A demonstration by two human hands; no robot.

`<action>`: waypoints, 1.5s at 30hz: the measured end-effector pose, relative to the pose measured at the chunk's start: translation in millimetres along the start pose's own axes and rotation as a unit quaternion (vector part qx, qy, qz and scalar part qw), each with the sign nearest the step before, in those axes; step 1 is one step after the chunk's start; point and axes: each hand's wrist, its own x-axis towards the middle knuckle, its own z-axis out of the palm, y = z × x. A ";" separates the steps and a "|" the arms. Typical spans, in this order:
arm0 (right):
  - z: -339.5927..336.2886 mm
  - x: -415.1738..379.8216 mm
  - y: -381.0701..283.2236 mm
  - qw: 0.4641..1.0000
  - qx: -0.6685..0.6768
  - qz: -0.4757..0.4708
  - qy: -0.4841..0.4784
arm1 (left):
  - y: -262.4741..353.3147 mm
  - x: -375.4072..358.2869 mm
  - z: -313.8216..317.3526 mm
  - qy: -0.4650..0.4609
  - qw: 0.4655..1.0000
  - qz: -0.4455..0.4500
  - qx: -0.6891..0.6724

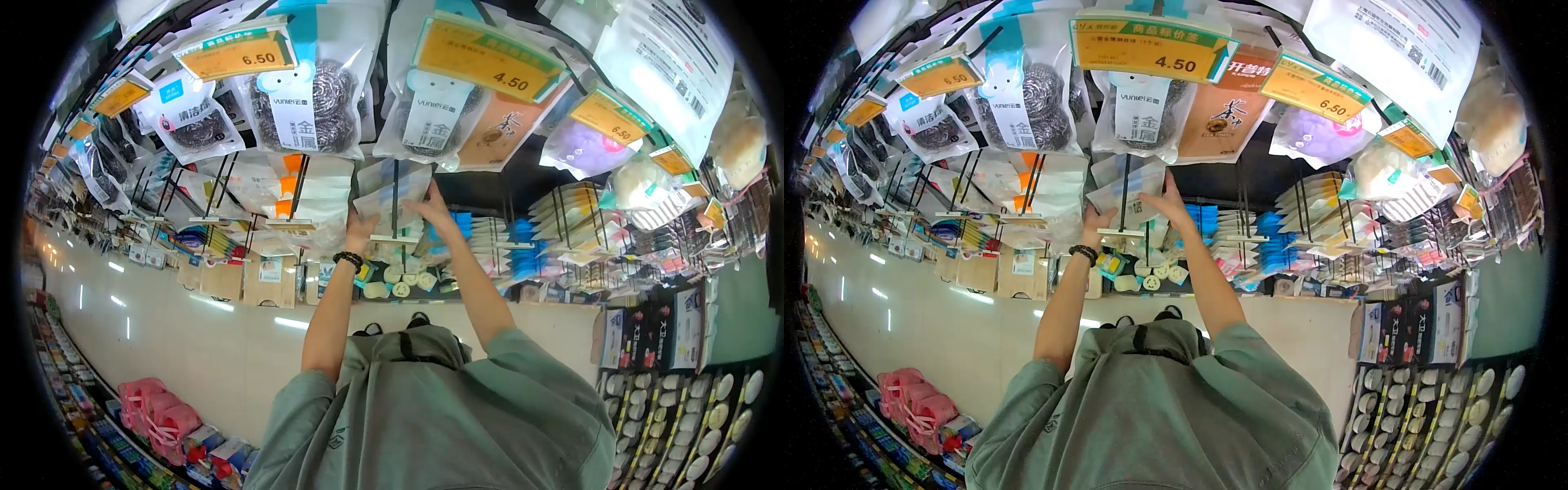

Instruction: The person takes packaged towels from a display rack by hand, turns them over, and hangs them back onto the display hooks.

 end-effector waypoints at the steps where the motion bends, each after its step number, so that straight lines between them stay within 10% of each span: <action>1: -0.1 1.3 -0.4 1.000 0.002 -0.003 0.001 | 12.1 1.7 1.5 -0.012 1.000 -0.018 0.009; 26: -3.4 -19.2 35.0 0.998 -0.067 -0.005 -0.006 | 63.4 42.4 21.4 0.068 0.987 -0.091 -0.117; 32: 2.6 -9.2 47.8 0.996 -0.078 -0.023 0.021 | 76.9 21.3 22.6 0.092 0.992 -0.004 0.087; 35: 10.8 -8.5 50.5 0.987 -0.123 -0.053 0.091 | -17.8 40.2 15.3 0.123 0.977 -0.040 0.170; 45: 25.3 -6.4 87.7 0.962 -0.189 -0.064 0.185 | -20.2 2.3 14.7 0.090 0.984 0.018 0.155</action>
